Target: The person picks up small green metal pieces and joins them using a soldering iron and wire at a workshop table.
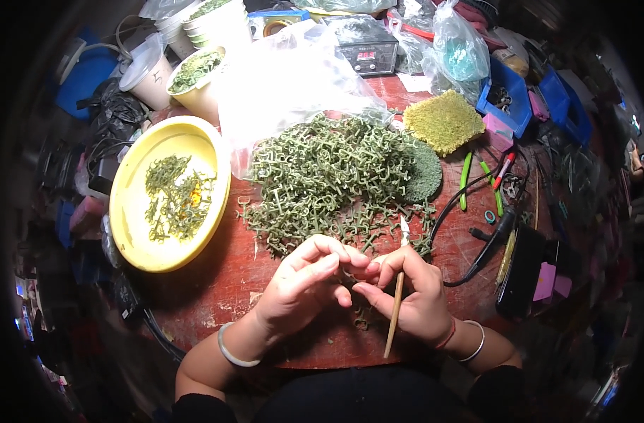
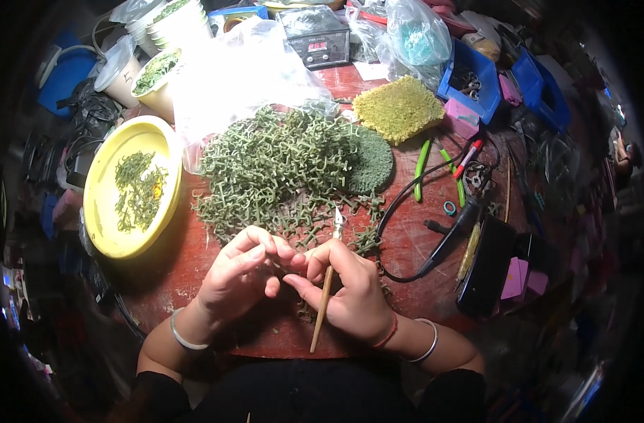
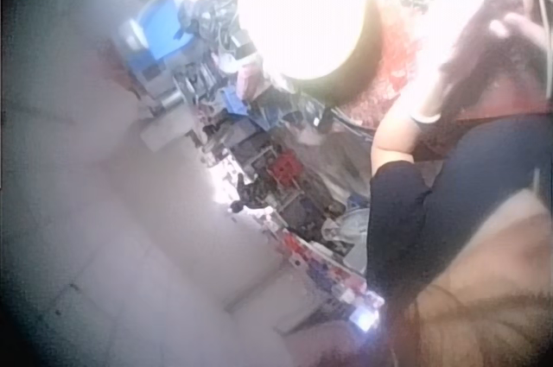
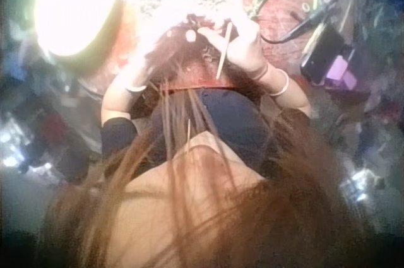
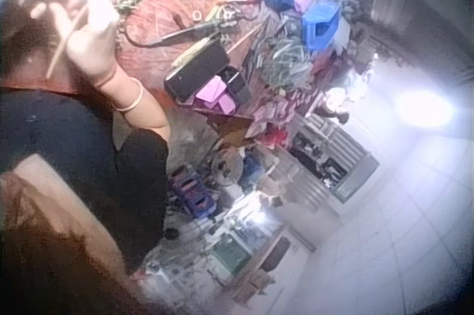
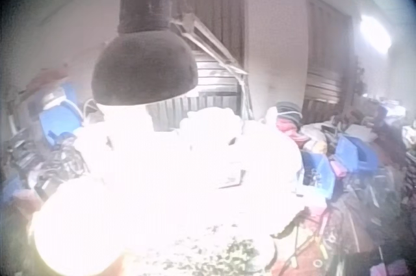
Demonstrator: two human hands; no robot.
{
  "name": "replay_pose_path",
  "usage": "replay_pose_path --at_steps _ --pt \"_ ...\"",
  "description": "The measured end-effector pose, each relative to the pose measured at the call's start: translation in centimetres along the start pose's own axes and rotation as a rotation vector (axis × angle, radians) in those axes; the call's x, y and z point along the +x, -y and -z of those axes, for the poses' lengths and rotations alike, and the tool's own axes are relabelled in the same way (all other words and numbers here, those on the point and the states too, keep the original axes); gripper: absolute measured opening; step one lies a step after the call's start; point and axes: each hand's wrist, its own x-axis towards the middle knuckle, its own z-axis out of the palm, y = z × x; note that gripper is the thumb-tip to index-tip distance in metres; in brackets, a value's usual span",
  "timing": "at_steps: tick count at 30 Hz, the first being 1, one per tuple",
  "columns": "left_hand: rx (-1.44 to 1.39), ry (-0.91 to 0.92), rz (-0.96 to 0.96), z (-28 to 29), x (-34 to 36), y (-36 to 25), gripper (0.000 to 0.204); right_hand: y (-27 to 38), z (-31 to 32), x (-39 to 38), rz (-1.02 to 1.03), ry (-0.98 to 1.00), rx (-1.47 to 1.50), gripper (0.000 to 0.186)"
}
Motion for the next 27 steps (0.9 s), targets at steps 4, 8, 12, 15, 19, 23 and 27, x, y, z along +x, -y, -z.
replay_pose_path --at_steps 4,8,12,15,19,23,27 --pt "0.08 0.0 -0.003 -0.5 -0.1 0.1 0.015 -1.8 -0.5 -0.7 -0.109 -0.06 0.132 0.031" --pt "0.091 -0.025 -0.016 -0.1 0.0 0.2 0.015 -0.8 -0.4 -0.3 -0.138 -0.055 0.157 0.032" --pt "0.09 0.004 -0.004 -0.1 -0.1 0.4 0.016 -1.7 -1.0 -0.8 -0.153 -0.036 0.153 0.032" --pt "0.081 0.008 0.004 -0.2 0.0 0.4 0.018 -1.9 -1.0 -0.8 -0.1 -0.081 0.141 0.03" --pt "0.048 -0.077 0.004 -0.7 -0.2 -0.2 0.025 -1.1 -0.7 -0.6 -0.141 -0.091 0.319 0.03" --pt "0.182 -0.16 0.05 -0.6 -0.3 -0.3 0.03 -0.9 -0.1 -0.5 -0.169 -0.107 0.36 0.032" --pt "0.284 -0.196 0.022 -0.7 -0.2 -0.1 0.026 -0.9 0.0 -0.5 -0.181 -0.07 0.346 0.033"
